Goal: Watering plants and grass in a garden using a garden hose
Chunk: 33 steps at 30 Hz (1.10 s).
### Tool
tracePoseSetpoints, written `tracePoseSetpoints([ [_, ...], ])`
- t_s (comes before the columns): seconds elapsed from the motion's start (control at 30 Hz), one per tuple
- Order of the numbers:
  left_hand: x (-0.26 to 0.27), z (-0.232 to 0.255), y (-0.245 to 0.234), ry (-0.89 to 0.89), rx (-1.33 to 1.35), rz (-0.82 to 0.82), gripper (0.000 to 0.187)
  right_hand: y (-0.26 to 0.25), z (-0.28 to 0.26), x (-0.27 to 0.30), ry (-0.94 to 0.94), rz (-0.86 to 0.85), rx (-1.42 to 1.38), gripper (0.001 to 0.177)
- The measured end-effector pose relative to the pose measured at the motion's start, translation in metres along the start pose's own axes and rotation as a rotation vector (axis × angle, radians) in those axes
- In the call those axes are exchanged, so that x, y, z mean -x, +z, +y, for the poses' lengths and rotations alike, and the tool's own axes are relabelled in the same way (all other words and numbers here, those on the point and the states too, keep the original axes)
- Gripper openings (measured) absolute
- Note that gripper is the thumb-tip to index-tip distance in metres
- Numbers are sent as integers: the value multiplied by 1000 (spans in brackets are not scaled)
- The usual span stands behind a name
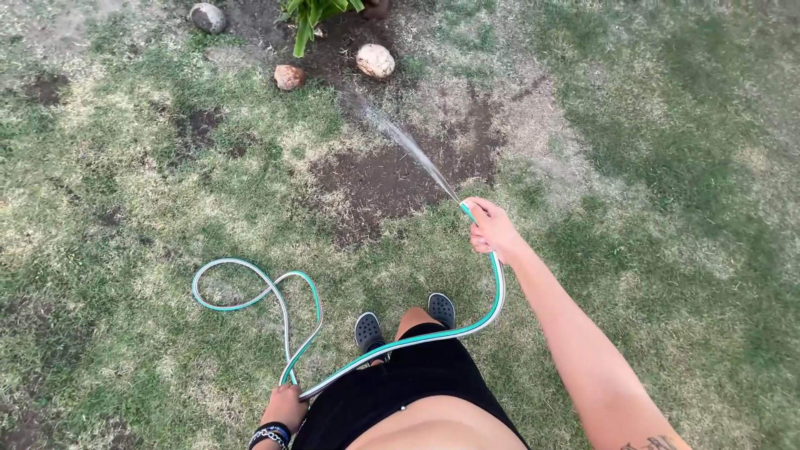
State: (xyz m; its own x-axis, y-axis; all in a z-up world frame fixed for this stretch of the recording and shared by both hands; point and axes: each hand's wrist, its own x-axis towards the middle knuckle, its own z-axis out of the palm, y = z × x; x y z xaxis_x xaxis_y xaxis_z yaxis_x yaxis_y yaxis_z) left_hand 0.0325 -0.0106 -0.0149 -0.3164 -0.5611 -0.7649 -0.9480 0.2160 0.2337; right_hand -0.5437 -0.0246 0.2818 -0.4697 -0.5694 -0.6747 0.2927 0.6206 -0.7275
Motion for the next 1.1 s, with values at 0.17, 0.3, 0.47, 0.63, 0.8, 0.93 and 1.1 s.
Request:
tracePoseSetpoints([
  [0.17, 2, 3, 1, -6, 0, 10, 26, 0, 2, -4, -14, 2, -20, 28],
  [0.3, 0, 2, 4, 23, -19, 34, 25, 1, -1, -3, -16, -1, -7, 32],
  [0.47, -2, -2, 8, 52, -52, 54, 25, 4, -5, 1, -49, 40, -33, 33],
  [0.63, 1, -1, 8, 49, -27, 48, 27, 2, 8, -15, -90, 50, -87, 25],
  [0.8, 1, -1, 9, 74, -47, 43, 22, 0, 11, -16, -75, 44, -76, 24],
  [0.93, 0, -3, 13, 42, -32, 60, 25, 1, 10, -14, -48, 46, -53, 26],
  [1.1, 1, -2, 11, 57, -16, 58, 22, 0, 13, -12, -265, -16, -108, 22],
])
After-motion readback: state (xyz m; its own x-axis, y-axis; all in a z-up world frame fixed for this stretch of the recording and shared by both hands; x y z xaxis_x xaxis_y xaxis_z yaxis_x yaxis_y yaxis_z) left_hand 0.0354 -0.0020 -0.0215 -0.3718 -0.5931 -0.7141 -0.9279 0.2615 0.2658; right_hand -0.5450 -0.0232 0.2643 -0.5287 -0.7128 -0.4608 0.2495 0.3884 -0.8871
